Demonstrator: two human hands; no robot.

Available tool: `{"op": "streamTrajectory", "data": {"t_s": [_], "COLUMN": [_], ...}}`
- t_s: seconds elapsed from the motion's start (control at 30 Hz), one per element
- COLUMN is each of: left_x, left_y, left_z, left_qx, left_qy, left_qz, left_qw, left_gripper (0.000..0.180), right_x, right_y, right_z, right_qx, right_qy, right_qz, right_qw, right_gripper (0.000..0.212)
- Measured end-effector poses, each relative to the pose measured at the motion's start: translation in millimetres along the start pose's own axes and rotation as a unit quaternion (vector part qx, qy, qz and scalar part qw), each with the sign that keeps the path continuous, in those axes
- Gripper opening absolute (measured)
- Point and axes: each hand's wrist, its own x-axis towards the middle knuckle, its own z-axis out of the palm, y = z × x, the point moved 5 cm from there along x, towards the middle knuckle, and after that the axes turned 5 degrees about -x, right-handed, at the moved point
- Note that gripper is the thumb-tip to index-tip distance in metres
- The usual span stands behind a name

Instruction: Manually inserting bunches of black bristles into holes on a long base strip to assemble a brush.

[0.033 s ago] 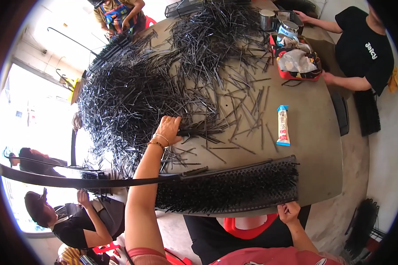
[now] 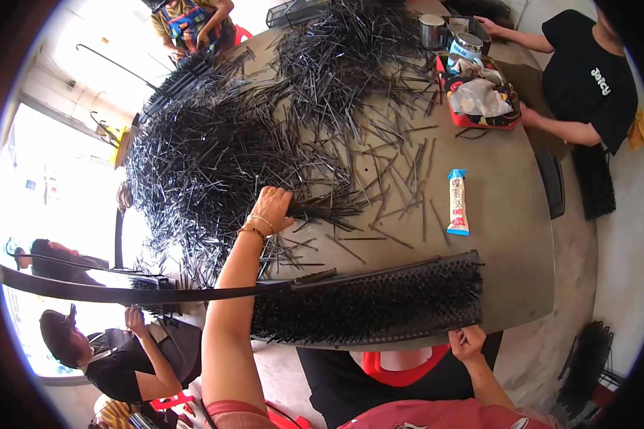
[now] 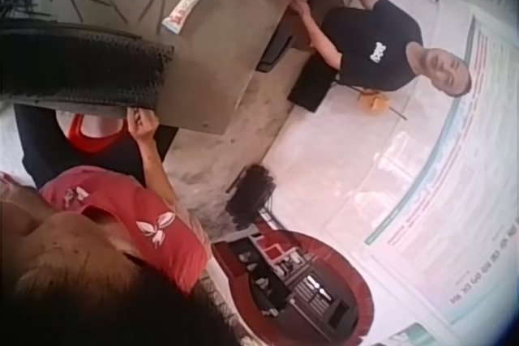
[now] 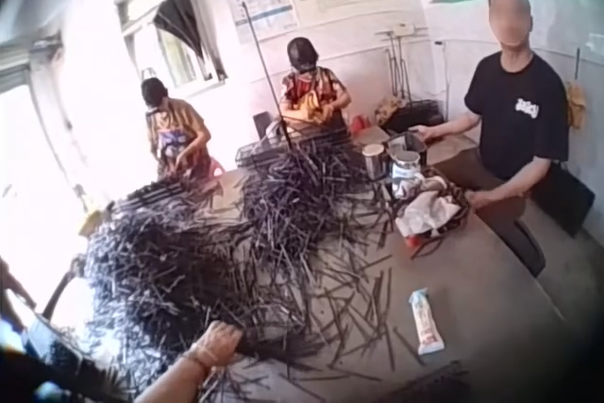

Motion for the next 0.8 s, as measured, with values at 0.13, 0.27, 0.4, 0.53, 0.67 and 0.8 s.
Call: {"op": "streamTrajectory", "data": {"t_s": [0.13,0.27,0.4,0.53,0.67,0.8], "left_x": [4.5,15.8,35.9,35.4,29.6,34.3], "left_y": [2.0,9.2,60.3,59.3,66.2,75.5], "left_z": [-3.0,-16.1,-38.3,-28.2,-8.2,-13.7], "left_qx": [-0.015,-0.045,-0.133,-0.029,-0.038,-0.039], "left_qy": [-0.04,-0.049,-0.098,-0.161,-0.114,-0.045], "left_qz": [0.0,-0.001,-0.022,-0.04,0.006,0.049], "left_qw": [0.999,0.998,0.986,0.986,0.993,0.997], "left_gripper": [0.037,0.037,0.063,0.115,0.128,0.116], "right_x": [-0.9,-0.3,-1.0,2.3,-0.8,-2.0], "right_y": [-2.6,-3.5,0.3,-3.8,-0.5,2.8], "right_z": [0.4,0.8,-1.4,1.9,1.5,2.3], "right_qx": [-0.008,-0.006,-0.024,-0.031,-0.041,-0.019], "right_qy": [0.0,-0.001,-0.005,0.018,0.02,0.0], "right_qz": [-0.027,-0.017,-0.01,-0.031,-0.037,-0.031], "right_qw": [1.0,1.0,1.0,0.999,0.998,0.999], "right_gripper": [0.009,0.01,0.01,0.009,0.011,0.011]}}
